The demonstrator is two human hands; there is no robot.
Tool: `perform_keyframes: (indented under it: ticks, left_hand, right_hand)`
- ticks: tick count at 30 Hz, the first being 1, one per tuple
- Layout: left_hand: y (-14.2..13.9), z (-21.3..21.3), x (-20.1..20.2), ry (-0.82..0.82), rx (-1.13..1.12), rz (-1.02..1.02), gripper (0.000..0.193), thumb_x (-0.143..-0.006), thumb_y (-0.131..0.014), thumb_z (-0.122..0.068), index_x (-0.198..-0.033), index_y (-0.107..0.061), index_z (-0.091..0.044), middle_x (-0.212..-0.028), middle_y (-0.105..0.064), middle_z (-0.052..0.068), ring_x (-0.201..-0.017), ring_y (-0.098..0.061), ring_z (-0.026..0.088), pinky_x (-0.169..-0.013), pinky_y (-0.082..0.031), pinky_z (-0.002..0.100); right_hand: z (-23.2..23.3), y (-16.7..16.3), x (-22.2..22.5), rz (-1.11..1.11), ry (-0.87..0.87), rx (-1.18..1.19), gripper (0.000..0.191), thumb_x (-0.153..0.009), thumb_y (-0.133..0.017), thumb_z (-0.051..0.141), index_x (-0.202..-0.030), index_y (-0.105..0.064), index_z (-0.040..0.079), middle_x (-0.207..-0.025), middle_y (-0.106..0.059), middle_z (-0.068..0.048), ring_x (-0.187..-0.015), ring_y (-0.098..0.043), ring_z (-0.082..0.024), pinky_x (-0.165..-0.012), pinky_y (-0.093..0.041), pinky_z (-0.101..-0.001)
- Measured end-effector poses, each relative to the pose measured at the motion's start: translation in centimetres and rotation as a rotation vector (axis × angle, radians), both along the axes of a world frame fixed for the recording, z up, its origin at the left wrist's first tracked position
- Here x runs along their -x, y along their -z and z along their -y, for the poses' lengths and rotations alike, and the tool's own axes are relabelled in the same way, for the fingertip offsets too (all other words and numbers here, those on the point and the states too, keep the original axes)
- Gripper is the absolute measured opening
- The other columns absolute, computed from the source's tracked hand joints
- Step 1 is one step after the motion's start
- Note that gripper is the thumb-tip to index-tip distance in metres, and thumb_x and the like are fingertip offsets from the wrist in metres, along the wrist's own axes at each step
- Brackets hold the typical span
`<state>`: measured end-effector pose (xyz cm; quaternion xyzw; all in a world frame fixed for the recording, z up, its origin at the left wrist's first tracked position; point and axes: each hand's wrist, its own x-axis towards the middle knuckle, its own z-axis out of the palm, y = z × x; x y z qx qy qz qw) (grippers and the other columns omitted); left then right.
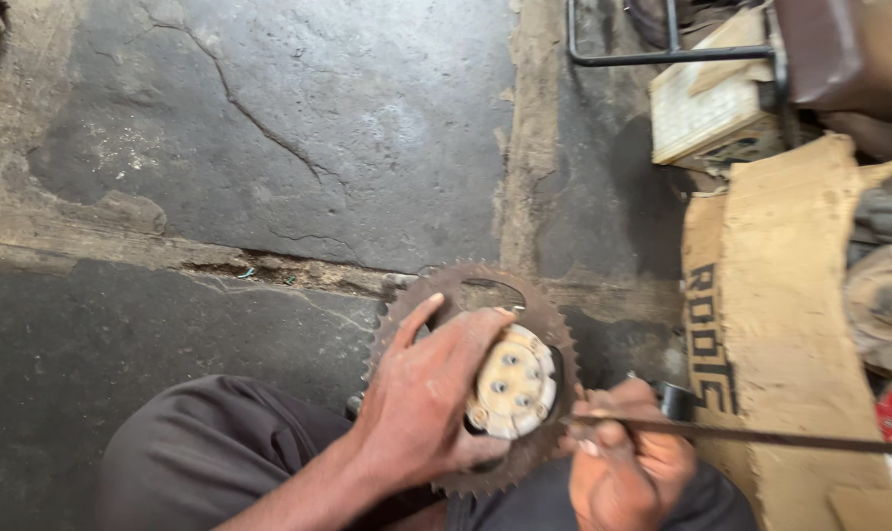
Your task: The person sits on the floor holding a rusty motorcycle chain sprocket with a hub plate on their lap and files its edge and teeth using a long flat file, repositioning the sprocket by hand to work on different spots.
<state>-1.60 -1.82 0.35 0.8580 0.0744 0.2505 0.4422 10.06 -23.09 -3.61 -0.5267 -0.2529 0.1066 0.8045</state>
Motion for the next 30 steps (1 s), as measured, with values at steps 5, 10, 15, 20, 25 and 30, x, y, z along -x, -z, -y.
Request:
perform_keyframes:
  ticks: [5,10,15,20,25,30]
  left_hand:
    - [0.4,-0.2,0.0,0.028,0.013,-0.009,0.108,-0.051,-0.093,-0.030,-0.144,-0.046,-0.004,-0.135,-0.063,0.015,-0.124,-0.063,0.034,-0.118,-0.032,0.059]
    - [0.5,-0.1,-0.1,0.020,0.024,0.010,0.103,-0.057,-0.093,-0.030,-0.145,-0.046,-0.004,-0.135,-0.064,0.015,-0.125,-0.064,0.034,-0.118,-0.032,0.060]
    - [0.4,0.0,-0.1,0.016,0.026,0.001,0.103,-0.057,-0.093,-0.031,-0.144,-0.046,-0.004,-0.135,-0.064,0.015,-0.125,-0.064,0.034,-0.118,-0.033,0.060]
    - [0.4,0.0,-0.2,0.015,0.029,0.010,0.104,-0.056,-0.093,-0.031,-0.145,-0.046,-0.003,-0.135,-0.064,0.016,-0.125,-0.064,0.034,-0.118,-0.033,0.060]
    - [0.5,0.0,-0.2,0.014,0.031,0.007,0.105,-0.054,-0.093,-0.030,-0.144,-0.047,-0.003,-0.134,-0.064,0.016,-0.125,-0.063,0.034,-0.118,-0.033,0.059]
    - [0.3,0.0,-0.1,0.009,0.024,0.013,0.104,-0.054,-0.093,-0.030,-0.143,-0.047,-0.003,-0.134,-0.064,0.016,-0.125,-0.063,0.034,-0.117,-0.033,0.058]
  right_hand:
    - [-0.2,1.1,0.0,0.249,-0.015,-0.018,0.014,-0.092,-0.078,0.001,-0.098,-0.070,-0.008,-0.083,-0.065,-0.015,-0.065,-0.059,-0.014,-0.061,-0.057,-0.0278]
    - [0.7,0.7,2.2,0.197,0.085,0.287,0.017,-0.088,-0.080,-0.001,-0.097,-0.069,-0.011,-0.085,-0.065,-0.018,-0.073,-0.063,-0.015,-0.071,-0.053,-0.0254]
    - [0.5,-0.1,2.3,0.174,0.223,0.330,0.016,-0.091,-0.078,0.002,-0.097,-0.069,-0.010,-0.089,-0.066,-0.019,-0.076,-0.067,-0.016,-0.074,-0.057,-0.0270]
    - [-0.3,-0.1,2.6,0.210,0.333,0.297,0.019,-0.094,-0.078,0.007,-0.097,-0.067,-0.008,-0.095,-0.064,-0.017,-0.080,-0.068,-0.017,-0.070,-0.060,-0.0288]
    - [-0.2,-0.9,3.6,0.255,0.355,0.686,0.020,-0.091,-0.080,0.011,-0.092,-0.068,-0.005,-0.073,-0.063,-0.013,-0.054,-0.055,-0.007,-0.051,-0.043,-0.0193]
    - [-0.5,-1.1,3.8,0.288,0.382,0.621,0.024,-0.089,-0.079,0.016,-0.086,-0.068,-0.004,-0.076,-0.064,-0.011,-0.054,-0.051,-0.006,-0.049,-0.038,-0.0208]
